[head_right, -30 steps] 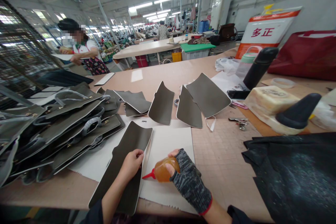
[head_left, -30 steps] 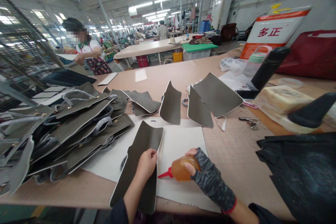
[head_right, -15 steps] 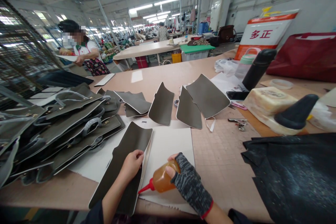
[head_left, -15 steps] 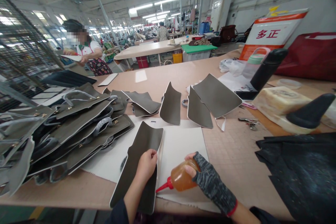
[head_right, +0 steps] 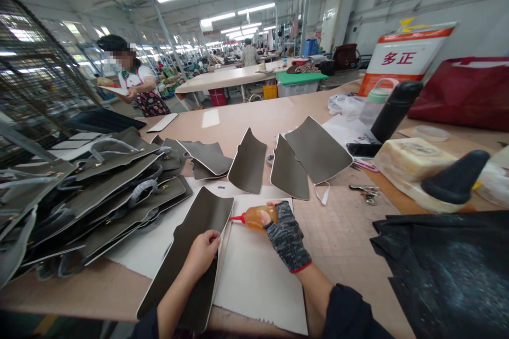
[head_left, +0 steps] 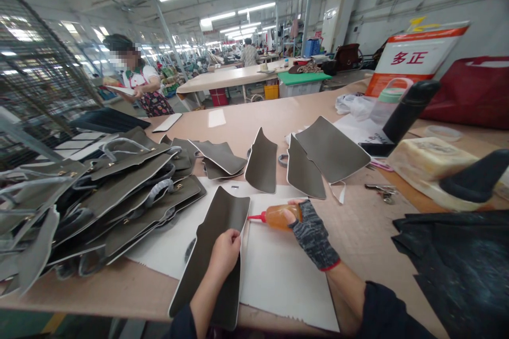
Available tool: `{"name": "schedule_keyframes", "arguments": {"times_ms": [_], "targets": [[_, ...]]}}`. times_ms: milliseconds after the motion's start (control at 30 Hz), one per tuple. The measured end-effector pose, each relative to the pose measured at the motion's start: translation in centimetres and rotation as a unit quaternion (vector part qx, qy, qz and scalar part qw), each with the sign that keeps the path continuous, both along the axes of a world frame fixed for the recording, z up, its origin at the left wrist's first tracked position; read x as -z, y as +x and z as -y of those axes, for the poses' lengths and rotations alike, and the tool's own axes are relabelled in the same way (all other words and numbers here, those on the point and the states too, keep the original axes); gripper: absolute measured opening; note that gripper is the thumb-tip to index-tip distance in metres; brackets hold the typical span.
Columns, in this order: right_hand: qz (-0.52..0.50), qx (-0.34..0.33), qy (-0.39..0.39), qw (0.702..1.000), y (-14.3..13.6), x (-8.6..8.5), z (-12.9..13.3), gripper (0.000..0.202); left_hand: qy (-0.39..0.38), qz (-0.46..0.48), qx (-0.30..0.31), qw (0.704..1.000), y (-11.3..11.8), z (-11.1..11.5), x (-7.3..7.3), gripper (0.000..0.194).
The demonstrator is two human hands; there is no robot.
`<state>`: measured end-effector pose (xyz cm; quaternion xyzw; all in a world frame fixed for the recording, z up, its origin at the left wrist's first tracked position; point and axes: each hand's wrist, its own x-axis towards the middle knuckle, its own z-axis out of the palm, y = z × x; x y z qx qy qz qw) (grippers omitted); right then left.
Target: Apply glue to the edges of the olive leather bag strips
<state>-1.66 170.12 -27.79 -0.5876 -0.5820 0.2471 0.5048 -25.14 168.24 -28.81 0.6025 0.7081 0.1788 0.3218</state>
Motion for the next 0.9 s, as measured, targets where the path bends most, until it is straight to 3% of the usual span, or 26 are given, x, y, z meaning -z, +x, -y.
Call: {"name": "schedule_keyframes", "arguments": {"times_ms": [267, 367, 567, 667, 800, 900], "targets": [[0.085, -0.047, 0.125, 0.987, -0.2, -0.7, -0.4, 0.023, -0.001, -0.002, 0.000, 1.000, 0.1, -0.1, 0.0, 0.017], [0.118, -0.061, 0.134, 0.982, -0.4, -0.9, 0.3, 0.023, 0.000, -0.002, 0.001, 1.000, 0.1, -0.1, -0.2, 0.017], [0.049, -0.074, 0.047, 0.995, -0.4, -1.2, 2.1, 0.023, 0.004, -0.006, 0.000, 1.000, 0.3, 0.0, -0.3, 0.017], [0.010, -0.099, -0.038, 0.994, -0.2, -0.7, 2.9, 0.022, 0.006, -0.007, -0.001, 1.000, 0.4, 0.0, -0.3, 0.017], [-0.056, -0.147, -0.147, 0.977, -0.2, -0.1, 3.7, 0.023, 0.005, -0.010, 0.004, 1.000, 0.3, 0.0, 0.0, 0.017], [-0.148, -0.163, -0.199, 0.955, 0.3, -0.6, 3.7, 0.023, 0.000, -0.011, 0.014, 1.000, 0.2, 0.1, 0.2, 0.019]]}}
